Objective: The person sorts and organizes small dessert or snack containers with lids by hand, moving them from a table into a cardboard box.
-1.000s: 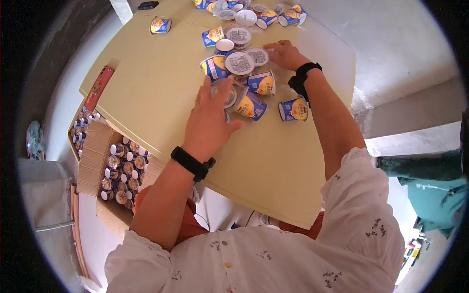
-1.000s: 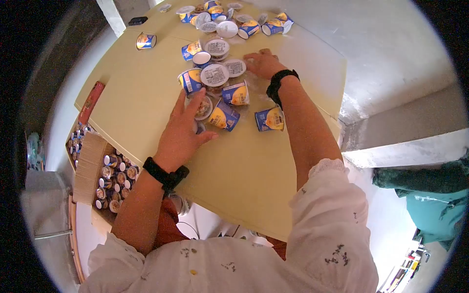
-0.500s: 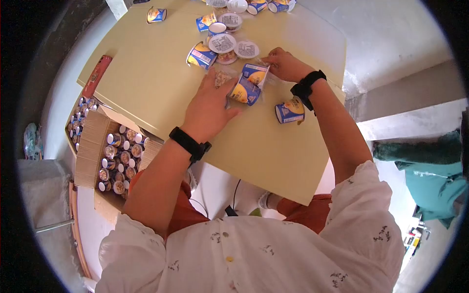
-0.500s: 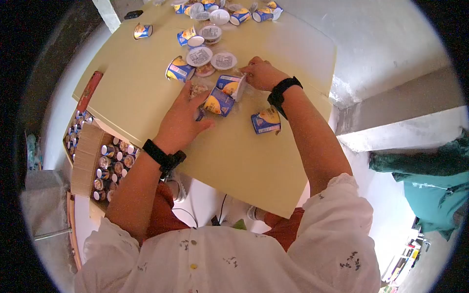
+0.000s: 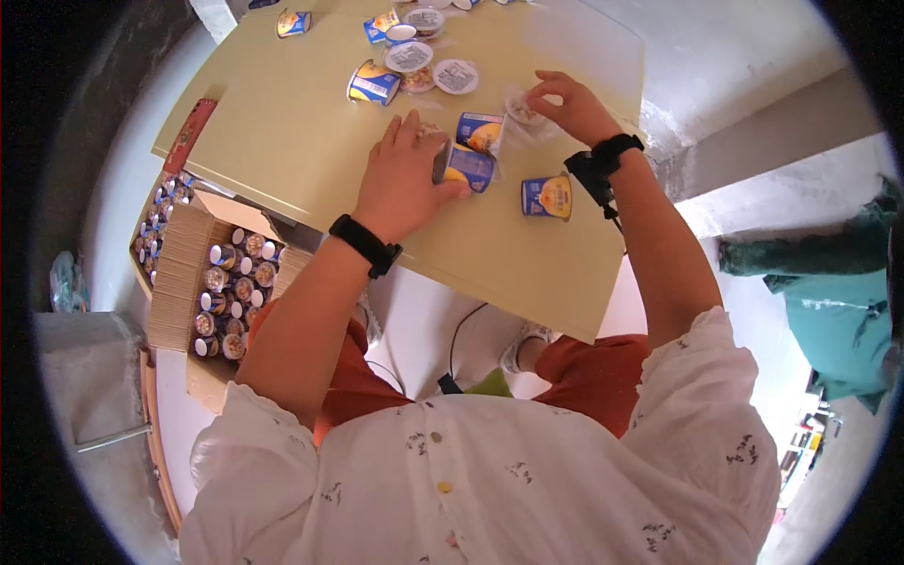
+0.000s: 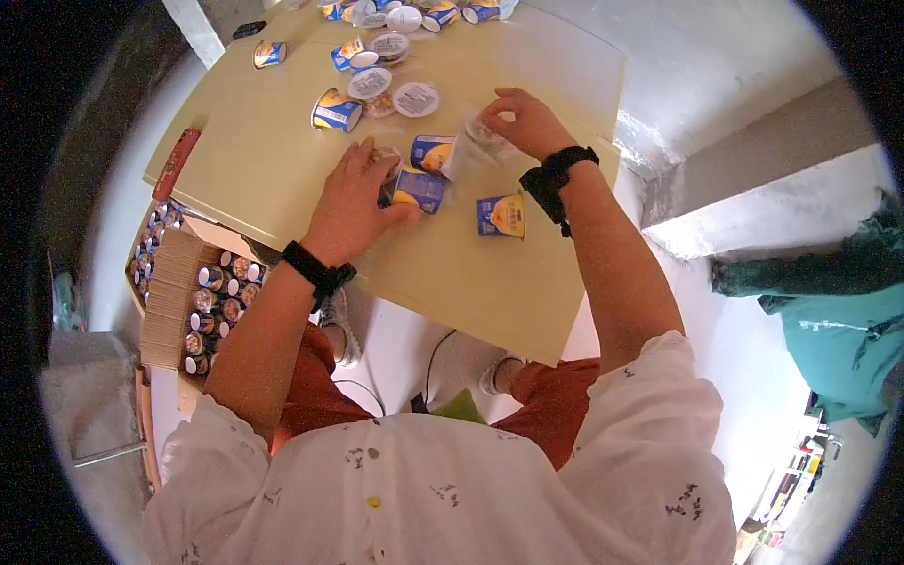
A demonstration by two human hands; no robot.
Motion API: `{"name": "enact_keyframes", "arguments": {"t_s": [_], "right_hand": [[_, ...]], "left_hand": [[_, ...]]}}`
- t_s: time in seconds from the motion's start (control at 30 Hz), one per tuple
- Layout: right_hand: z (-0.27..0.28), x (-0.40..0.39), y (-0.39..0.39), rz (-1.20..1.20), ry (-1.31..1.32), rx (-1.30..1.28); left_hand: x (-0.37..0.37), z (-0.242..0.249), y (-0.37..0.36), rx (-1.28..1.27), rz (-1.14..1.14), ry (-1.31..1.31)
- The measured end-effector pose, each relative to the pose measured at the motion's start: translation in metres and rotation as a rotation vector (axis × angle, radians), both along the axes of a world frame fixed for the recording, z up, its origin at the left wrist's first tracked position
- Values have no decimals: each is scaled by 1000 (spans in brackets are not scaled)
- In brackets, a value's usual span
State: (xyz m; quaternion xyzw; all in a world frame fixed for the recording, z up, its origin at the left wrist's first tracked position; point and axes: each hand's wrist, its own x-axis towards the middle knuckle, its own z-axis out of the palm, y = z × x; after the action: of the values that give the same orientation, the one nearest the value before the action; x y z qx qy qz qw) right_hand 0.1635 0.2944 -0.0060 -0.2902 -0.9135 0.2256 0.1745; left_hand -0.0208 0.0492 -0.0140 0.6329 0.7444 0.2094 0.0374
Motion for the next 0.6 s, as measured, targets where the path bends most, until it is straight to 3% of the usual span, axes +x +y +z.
{"name": "enact_keyframes", "arguments": {"t_s": [0.2, 0.27, 0.4, 0.6], "right_hand": [[20, 46, -36, -115, 218, 12], [17, 62, -57, -162, 422, -147], [31, 75, -129, -330, 474, -263], [32, 67, -142, -241, 547, -318]], "left_hand": [[5, -7, 9, 51, -17, 132], [7, -4, 7, 51, -14, 132], [15, 7, 7, 29, -15, 172], [30, 22, 1, 80, -150, 117]]}}
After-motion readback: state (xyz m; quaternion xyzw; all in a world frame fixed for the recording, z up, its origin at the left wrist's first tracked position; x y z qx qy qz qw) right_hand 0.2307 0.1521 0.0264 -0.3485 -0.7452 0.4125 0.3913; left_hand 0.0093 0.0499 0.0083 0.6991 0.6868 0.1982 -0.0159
